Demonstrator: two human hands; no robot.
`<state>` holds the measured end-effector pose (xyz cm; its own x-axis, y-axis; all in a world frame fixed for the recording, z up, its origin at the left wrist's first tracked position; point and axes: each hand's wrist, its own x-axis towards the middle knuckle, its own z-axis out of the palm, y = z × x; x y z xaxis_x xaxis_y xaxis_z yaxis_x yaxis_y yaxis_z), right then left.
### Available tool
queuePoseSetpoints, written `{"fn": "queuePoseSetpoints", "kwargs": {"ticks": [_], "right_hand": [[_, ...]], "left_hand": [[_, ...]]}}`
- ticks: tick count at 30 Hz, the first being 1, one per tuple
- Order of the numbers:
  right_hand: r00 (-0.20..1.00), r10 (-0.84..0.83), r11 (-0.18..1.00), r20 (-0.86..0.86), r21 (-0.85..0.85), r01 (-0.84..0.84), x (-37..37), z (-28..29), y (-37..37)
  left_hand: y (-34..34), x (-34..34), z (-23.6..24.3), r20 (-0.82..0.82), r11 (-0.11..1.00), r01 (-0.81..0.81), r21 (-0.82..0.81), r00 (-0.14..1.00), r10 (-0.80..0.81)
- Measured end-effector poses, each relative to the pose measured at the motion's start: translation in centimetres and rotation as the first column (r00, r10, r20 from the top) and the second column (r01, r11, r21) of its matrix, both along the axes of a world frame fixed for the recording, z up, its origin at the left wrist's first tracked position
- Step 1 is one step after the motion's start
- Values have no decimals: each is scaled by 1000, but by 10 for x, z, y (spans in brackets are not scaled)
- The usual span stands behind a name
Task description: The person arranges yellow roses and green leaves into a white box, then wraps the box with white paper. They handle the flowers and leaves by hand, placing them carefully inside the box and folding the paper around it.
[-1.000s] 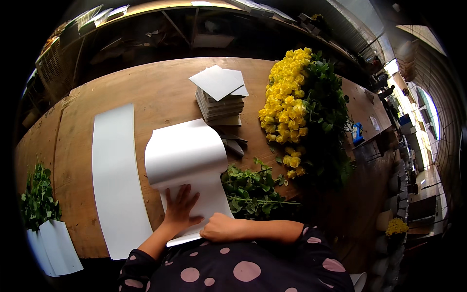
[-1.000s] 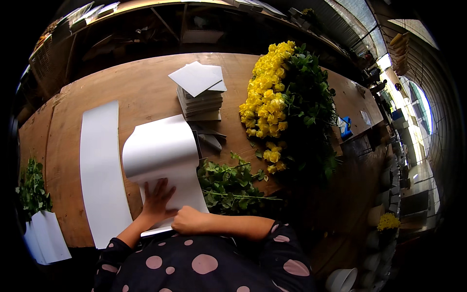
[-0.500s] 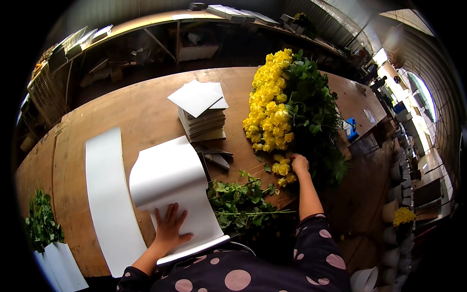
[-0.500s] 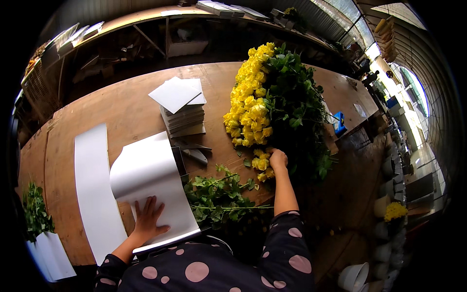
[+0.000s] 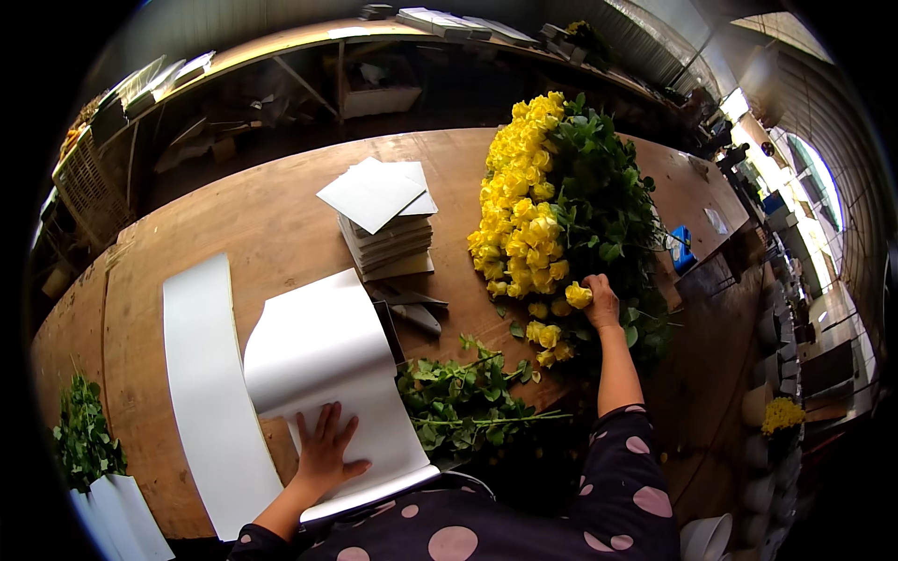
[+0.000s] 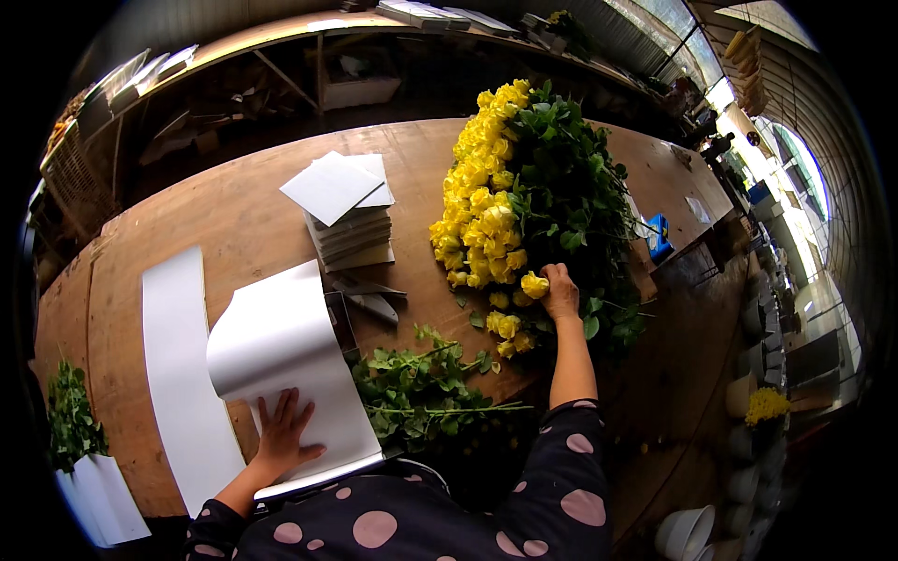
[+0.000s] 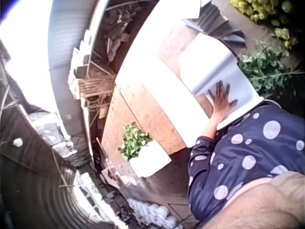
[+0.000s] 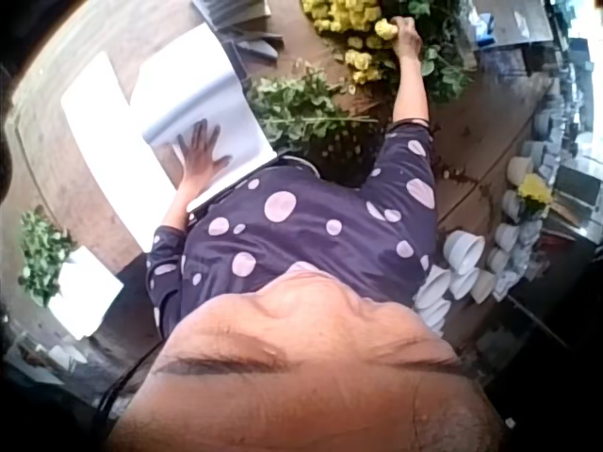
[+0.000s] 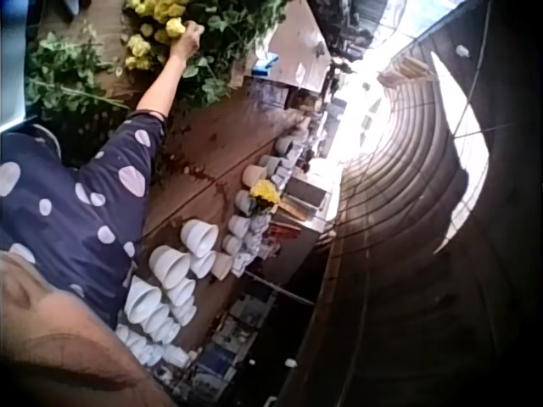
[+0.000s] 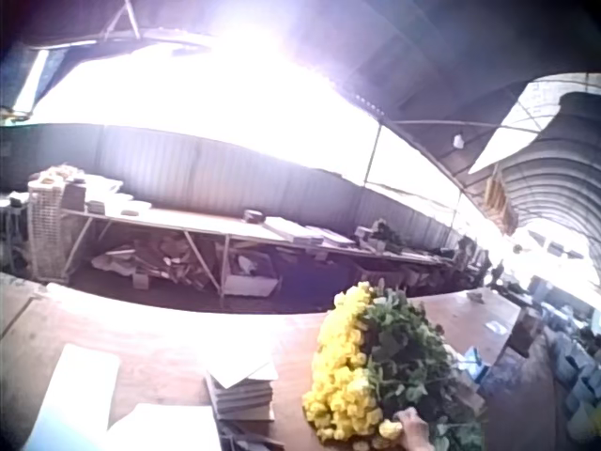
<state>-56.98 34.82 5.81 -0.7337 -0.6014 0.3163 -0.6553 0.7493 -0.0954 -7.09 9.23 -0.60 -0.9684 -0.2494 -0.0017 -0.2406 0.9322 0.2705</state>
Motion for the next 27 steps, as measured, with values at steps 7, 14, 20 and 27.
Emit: {"fn": "queuePoseSetpoints", "kwargs": {"ticks": [7,14,20,27], "right_hand": [[978,-207,905,18,384,185,-8,-21,-22],[876,-350,819,332,562,114,8,29,-39],[974,-214,957,78,215,193,-13,11,-45],[844,165,439,511,-804,401,-41,33,-19]], "left_hand": [[2,-4,5,34,1000,9,27,999,-10],[1,-3,1,-16,1000,27,2,999,-27],[1,-2,1,-32,999,33,-8,999,-33],[1,2,-2,-57,1000,30,0,998,-30]]}}
